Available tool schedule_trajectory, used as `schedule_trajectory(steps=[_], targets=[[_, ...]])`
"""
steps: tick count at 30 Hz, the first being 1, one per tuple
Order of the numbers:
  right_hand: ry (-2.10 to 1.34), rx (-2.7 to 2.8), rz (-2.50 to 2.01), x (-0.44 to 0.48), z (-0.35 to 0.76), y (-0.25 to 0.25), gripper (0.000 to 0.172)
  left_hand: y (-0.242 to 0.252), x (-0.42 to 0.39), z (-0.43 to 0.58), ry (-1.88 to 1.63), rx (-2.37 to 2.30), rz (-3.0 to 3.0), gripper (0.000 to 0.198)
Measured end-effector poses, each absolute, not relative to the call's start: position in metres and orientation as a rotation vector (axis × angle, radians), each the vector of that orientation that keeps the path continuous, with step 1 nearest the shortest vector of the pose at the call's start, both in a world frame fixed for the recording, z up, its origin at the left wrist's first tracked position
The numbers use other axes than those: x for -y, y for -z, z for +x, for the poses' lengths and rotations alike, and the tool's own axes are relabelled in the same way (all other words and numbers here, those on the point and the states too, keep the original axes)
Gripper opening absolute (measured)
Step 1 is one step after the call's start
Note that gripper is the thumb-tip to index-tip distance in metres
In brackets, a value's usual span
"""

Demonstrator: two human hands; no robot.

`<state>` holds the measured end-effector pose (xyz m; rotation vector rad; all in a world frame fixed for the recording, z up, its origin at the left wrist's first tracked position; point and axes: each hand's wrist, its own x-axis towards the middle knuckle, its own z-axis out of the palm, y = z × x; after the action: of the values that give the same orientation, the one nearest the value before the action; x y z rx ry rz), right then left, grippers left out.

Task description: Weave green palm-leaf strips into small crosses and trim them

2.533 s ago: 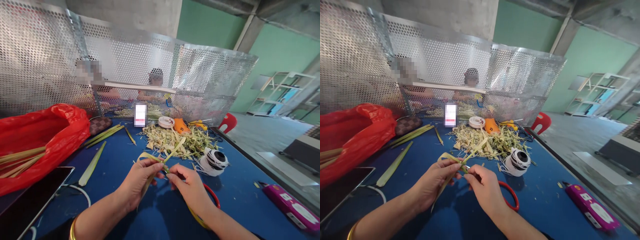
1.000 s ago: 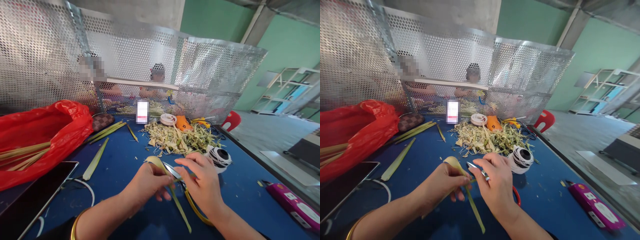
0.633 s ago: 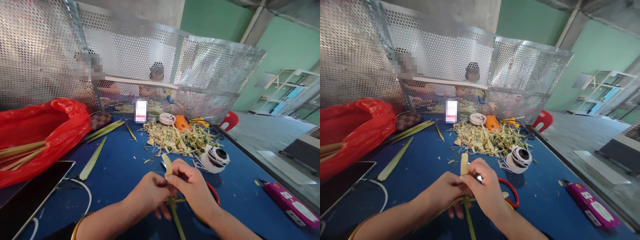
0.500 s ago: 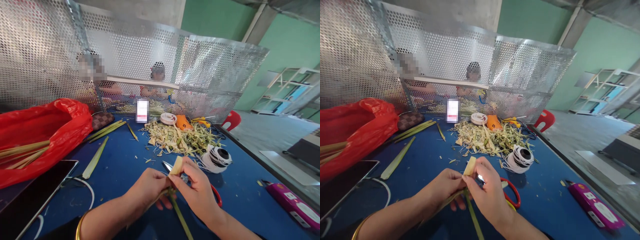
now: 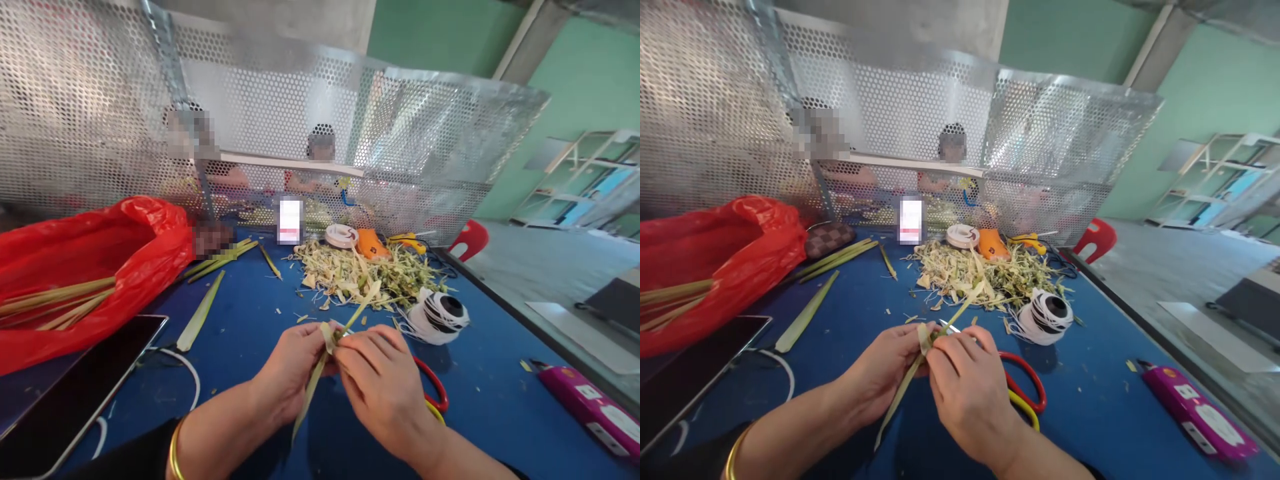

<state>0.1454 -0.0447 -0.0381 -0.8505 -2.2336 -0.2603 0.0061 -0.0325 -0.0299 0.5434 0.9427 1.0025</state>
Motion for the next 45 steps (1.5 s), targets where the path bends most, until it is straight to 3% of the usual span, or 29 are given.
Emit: schedule_trajectory(steps=[6,12,18,31,37,40,45], targets=[[0.330,2.233,-0.925,0.049,0.147,0.040,0.017,0.026,0.032,0.004,-1.085,-1.033,0.626,0.030],[0.547,2.398,-0.803,0.045,0.149,0.039,0.036,0.024,0.034,0.004,-1.098,-0.966,0.558,0.025],[0.660,2.529,-0.787,0.046,0.148,0.039,0.034,0.024,0.033,0.005,-1.116,-0.942,0.533,0.017],[0.749,2.518,-0.777,0.047,0.140,0.041,0.033,0.033,0.032,0.002,-1.060,-0.966,0.548,0.021],[0.041,2.133,-0.967,0.041,0.138,0.047,0.020,0.033,0.031,0.003,-1.138,-0.964,0.621,0.023],[-0.320,1.870,-1.109,0.036,0.137,0.047,0.023,0.031,0.030,0.003,-1.177,-1.035,0.776,0.027],[-0.641,1.595,-1.110,0.029,0.136,0.044,0.018,0.027,0.028,0.001,-1.190,-1.089,0.947,0.027]])
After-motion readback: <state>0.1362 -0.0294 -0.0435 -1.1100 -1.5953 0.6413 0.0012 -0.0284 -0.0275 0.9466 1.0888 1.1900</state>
